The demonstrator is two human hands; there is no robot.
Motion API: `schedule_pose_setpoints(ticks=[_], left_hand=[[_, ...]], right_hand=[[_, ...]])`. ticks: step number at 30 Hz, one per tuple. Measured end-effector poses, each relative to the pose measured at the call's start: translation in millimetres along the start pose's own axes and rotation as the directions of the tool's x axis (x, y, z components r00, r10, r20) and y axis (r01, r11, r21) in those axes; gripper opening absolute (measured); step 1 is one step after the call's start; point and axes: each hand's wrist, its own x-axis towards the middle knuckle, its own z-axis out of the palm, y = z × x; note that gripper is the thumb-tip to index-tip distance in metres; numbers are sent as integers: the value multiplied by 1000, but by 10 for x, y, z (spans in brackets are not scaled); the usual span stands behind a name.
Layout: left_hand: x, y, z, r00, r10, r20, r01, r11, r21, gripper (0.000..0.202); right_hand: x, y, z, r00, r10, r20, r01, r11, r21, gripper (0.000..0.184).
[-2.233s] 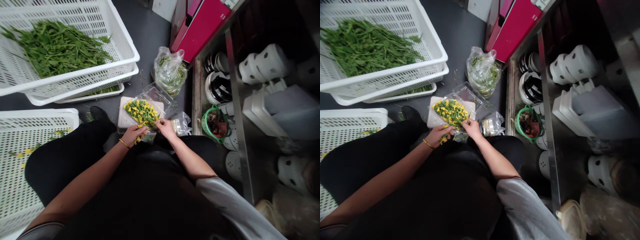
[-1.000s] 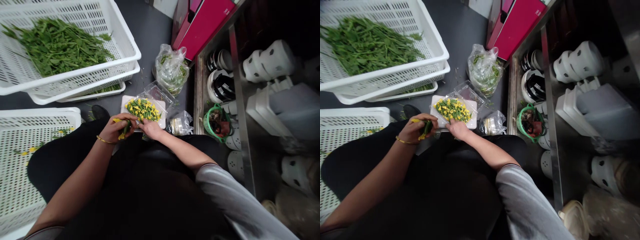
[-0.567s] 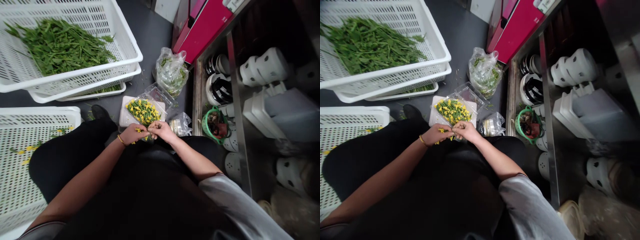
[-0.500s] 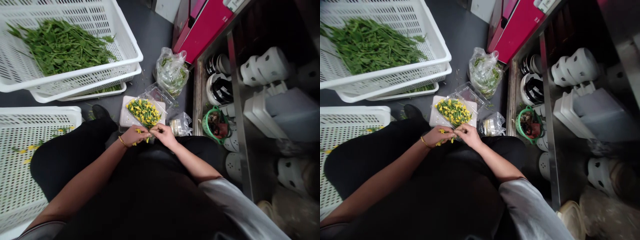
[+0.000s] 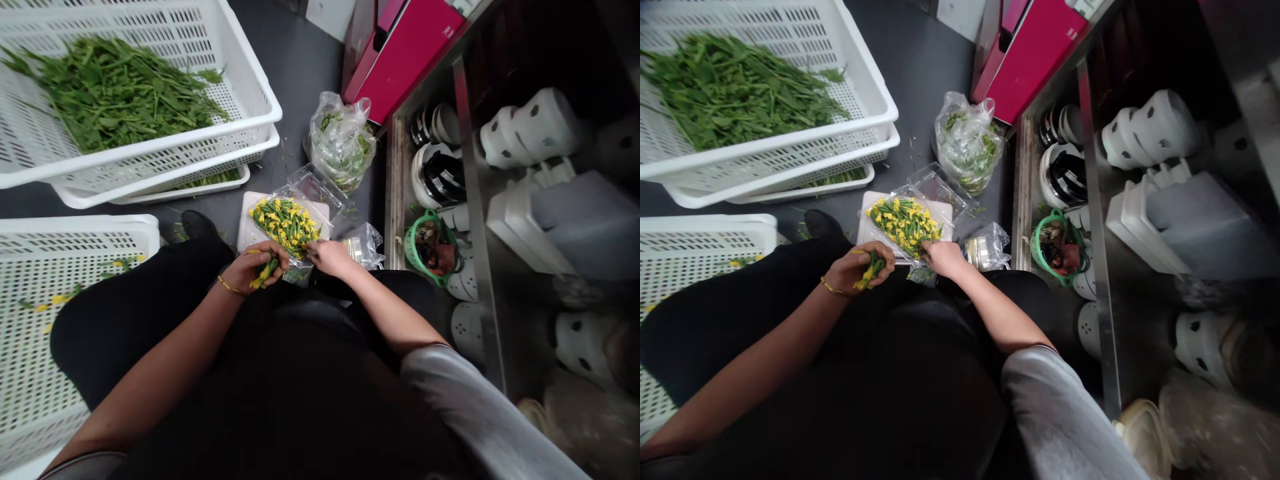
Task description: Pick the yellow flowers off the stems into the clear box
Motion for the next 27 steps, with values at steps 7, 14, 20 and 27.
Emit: schedule_pose_setpoints(ticks=[7, 14, 20, 27], left_hand=[[94, -101, -35, 949, -25, -314, 72, 987, 140, 19], [182, -263, 0, 845, -28, -535, 276, 879, 389, 29], [162, -309, 46, 906, -124, -405, 276, 898, 342, 28], [119, -303, 46, 945, -146, -291, 225, 939, 260, 31]], right_hand=[[585, 17, 148, 999, -42, 13, 42, 999, -6, 22], [66, 16, 192, 996, 49, -71, 38, 493, 869, 18], [-183, -364, 308, 974, -30, 226, -228, -187, 956, 32], [-284, -242, 254, 959, -186, 216, -236, -95, 967, 32]])
